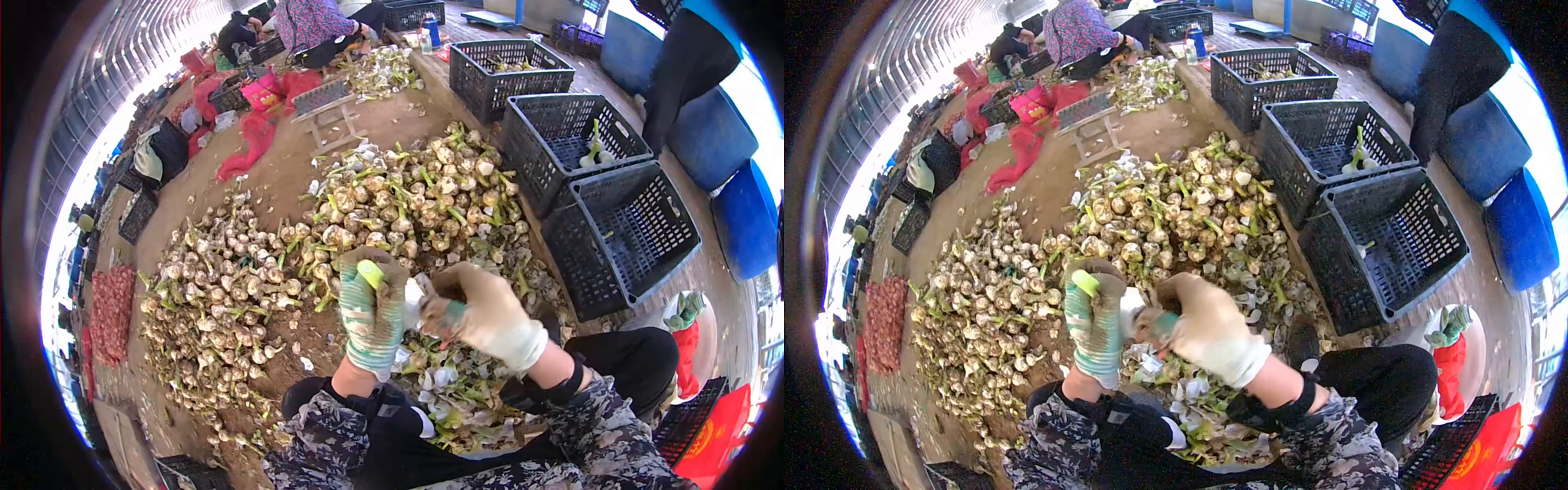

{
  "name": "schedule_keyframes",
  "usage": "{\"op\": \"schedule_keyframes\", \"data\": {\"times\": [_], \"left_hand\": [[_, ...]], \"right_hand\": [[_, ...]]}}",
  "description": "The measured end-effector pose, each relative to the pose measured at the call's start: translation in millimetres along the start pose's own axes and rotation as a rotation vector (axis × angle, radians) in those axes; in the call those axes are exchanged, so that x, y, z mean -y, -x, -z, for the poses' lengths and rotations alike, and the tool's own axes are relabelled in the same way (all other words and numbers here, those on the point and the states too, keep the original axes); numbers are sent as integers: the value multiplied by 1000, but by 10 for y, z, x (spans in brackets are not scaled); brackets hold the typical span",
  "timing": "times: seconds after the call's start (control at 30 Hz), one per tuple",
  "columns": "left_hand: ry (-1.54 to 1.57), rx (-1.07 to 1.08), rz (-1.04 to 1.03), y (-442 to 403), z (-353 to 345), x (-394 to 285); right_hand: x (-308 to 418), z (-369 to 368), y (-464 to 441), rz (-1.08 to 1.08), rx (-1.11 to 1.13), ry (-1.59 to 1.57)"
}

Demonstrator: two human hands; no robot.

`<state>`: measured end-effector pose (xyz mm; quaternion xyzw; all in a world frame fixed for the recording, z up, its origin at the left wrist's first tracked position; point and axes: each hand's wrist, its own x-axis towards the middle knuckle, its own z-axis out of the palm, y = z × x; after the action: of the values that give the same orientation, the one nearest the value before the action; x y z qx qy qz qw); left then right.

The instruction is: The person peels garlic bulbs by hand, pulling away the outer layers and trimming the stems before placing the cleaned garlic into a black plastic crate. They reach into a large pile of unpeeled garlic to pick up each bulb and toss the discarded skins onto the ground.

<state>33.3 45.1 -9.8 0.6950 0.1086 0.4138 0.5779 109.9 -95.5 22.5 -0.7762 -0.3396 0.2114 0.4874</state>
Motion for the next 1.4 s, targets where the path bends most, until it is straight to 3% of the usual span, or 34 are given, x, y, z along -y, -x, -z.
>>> {"op": "schedule_keyframes", "data": {"times": [0.07, 0.13, 0.2, 0.23, 0.33, 0.4, 0.57, 0.63, 0.67, 0.73, 0.77, 0.8, 0.87, 0.9, 0.93, 0.97, 1.0, 1.07, 1.13, 1.17, 1.2, 1.27, 1.3, 1.33, 1.4], "left_hand": [[8, 150, 46, 32, -4, -171], [-56, 138, 7, 33, 18, -91], [343, -18, 129, 50, 24, 26], [-25, 41, -97, 17, 68, -3], [7, -7, -14, 22, 79, 58], [-72, 42, -48, 27, 96, 100], [-49, 94, 14, 43, 27, -82], [-51, 113, 13, 60, 46, -90], [29, 96, 83, 69, 34, -105], [195, 60, 205, 26, 6, -119], [189, 79, 164, 8, 26, -71], [186, 75, 172, 32, 30, -51], [372, 79, 312, 37, -1, -60], [409, 41, 483, 54, -20, -131], [408, 48, 481, 54, -9, -38], [105, 87, 416, -11, -22, 19], [135, 64, 503, 3, -22, 18], [165, 33, 589, -1, -21, -59], [514, -42, 798, -19, 16, -123], [578, -46, 807, -28, 52, -127], [576, -43, 795, -50, 68, -101], [769, 47, 656, -70, 108, -16], [766, 63, 720, -109, 144, -15], [821, 31, 740, -117, 123, -33], [920, 100, 703, -157, 86, -70]], "right_hand": [[47, -109, 49, 70, -100, 250], [-21, -78, 17, 43, -34, 163], [-138, -41, -59, -34, -23, 155], [-253, -25, -73, -22, -61, 95], [-433, 4, -62, -42, -40, -49], [-257, -41, 19, 9, -15, -346], [-44, -104, 40, 95, -73, 109], [-101, -58, -35, -26, -24, -27], [-371, -105, -122, -17, -128, -137], [-458, 26, -123, -184, 29, -210], [-505, 26, -105, -174, 136, -539], [-542, -11, -66, -181, 141, -540], [-543, -75, -25, -92, 297, -1244], [-418, -54, -60, -82, 313, -1128], [-227, -97, -40, -144, 119, -830], [-208, -133, -44, -45, 22, -572], [-200, -170, -39, 50, -71, -311], [-240, -228, -64, 182, -179, -261], [-406, -211, -131, -44, -111, -489], [-858, -268, -284, -39, -225, -305], [-904, -78, -309, -417, 70, -161], [-943, -26, -174, -106, 153, 231], [-673, 37, -155, -243, 177, 275], [-403, 146, -140, -246, 174, 203], [-442, 116, -181, 11, -107, 94]]}}
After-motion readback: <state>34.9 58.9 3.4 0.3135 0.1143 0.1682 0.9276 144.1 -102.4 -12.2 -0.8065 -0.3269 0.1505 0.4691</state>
